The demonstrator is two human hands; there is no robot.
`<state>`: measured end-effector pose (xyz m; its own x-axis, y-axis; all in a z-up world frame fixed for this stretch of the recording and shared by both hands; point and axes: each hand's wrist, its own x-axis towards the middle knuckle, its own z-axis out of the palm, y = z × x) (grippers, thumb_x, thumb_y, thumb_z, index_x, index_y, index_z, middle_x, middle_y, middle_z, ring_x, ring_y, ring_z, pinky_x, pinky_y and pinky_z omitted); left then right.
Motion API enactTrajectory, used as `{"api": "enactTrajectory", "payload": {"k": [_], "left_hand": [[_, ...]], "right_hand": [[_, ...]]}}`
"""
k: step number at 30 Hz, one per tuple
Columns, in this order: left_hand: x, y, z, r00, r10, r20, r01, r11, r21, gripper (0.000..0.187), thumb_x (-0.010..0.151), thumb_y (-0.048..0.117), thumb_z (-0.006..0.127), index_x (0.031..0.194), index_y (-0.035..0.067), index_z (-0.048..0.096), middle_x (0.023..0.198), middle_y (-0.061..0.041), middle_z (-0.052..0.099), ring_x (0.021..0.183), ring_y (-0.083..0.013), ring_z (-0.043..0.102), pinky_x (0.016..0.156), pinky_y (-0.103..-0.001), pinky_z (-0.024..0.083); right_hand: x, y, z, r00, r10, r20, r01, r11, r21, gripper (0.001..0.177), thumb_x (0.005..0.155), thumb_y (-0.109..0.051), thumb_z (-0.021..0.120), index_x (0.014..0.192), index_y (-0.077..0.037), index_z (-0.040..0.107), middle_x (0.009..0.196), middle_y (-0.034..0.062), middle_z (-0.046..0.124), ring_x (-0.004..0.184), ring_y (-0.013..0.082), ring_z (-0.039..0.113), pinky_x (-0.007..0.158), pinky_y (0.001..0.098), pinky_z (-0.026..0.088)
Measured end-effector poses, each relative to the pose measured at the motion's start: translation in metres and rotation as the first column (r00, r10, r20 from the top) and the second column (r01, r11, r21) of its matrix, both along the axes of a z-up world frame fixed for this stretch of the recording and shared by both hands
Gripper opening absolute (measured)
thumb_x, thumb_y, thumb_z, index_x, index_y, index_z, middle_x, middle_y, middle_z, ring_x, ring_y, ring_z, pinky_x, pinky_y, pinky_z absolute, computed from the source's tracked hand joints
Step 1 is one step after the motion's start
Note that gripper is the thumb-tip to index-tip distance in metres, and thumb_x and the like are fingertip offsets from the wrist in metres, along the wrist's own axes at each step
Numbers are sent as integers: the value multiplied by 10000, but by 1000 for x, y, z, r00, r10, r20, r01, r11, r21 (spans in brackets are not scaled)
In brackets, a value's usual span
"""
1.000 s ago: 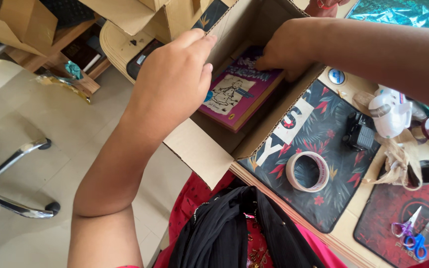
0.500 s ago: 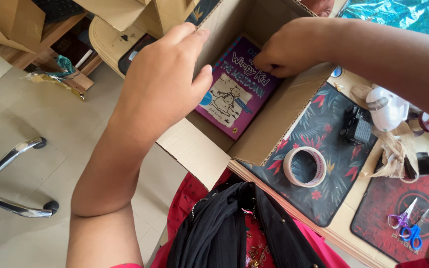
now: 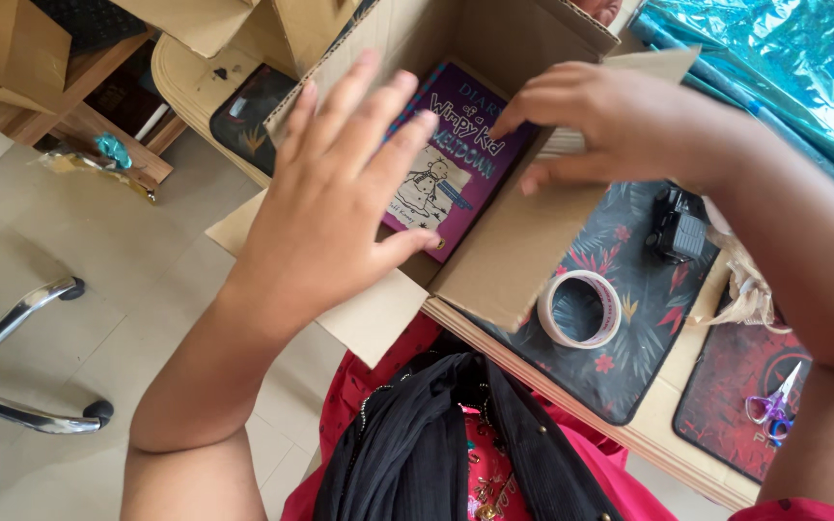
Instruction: The person places a book into a cardboard box, closes the flaps, and seals the box with clear packing tape. They then position the sealed box on a sheet of shiny teal wrapping paper and begin to fold the paper around the box.
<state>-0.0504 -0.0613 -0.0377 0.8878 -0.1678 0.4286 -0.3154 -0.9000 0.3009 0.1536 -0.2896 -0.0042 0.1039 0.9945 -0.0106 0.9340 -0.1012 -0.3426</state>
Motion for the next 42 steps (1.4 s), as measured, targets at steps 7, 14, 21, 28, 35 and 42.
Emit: {"api": "enactTrajectory", "payload": {"k": [7,14,21,28,35,42], "left_hand": [[-3,4,-32,982,187,-36,-189,980,-56,1157,617,573,912,1542,52,449,1657,-236,250,1551,-422,127,1242,-607,130],[3,5,-76,906,381,185,-352,920,-174,796,868,249,788,1579,124,454,1727,-190,209,1626,-409,87,1265,-729,44],[10,7,-91,866,427,259,-343,885,-315,834,890,-52,599,1656,127,321,1700,-214,163,1605,-407,148,1321,-544,199],[59,7,-82,972,220,80,-172,902,-396,922,875,-159,558,1659,218,252,1569,-173,416,1377,-369,543,1088,-385,510],[120,27,-98,948,79,310,-1,970,-244,881,815,-157,600,1591,106,274,1559,-225,459,1057,-382,615,904,-429,548],[145,48,-110,992,79,102,-40,938,-343,716,948,-60,724,1573,44,390,1045,-231,675,881,-376,645,803,-466,508]], "right_hand": [[-7,-34,-50,988,31,153,-60,980,187,877,694,-598,787,1375,-81,590,1359,152,605,1373,386,472,1154,559,324],[20,-48,-56,995,11,103,-26,989,147,845,606,-589,853,1258,-88,657,1159,102,652,1182,337,568,1044,469,379],[27,-69,-68,984,-105,143,79,980,182,531,697,-402,874,1100,-100,707,1076,64,673,1132,303,593,1019,448,399],[-10,-105,-73,952,-288,105,258,938,231,500,692,-400,879,1016,-67,691,933,93,656,1003,334,623,885,448,451],[-36,-120,-67,919,-387,74,351,889,293,511,696,-372,894,1023,-38,688,921,125,651,948,358,624,826,463,483],[-36,-170,-66,850,-526,13,431,709,557,234,956,5,727,1171,-26,640,1128,147,658,1052,325,660,885,388,530]]}}
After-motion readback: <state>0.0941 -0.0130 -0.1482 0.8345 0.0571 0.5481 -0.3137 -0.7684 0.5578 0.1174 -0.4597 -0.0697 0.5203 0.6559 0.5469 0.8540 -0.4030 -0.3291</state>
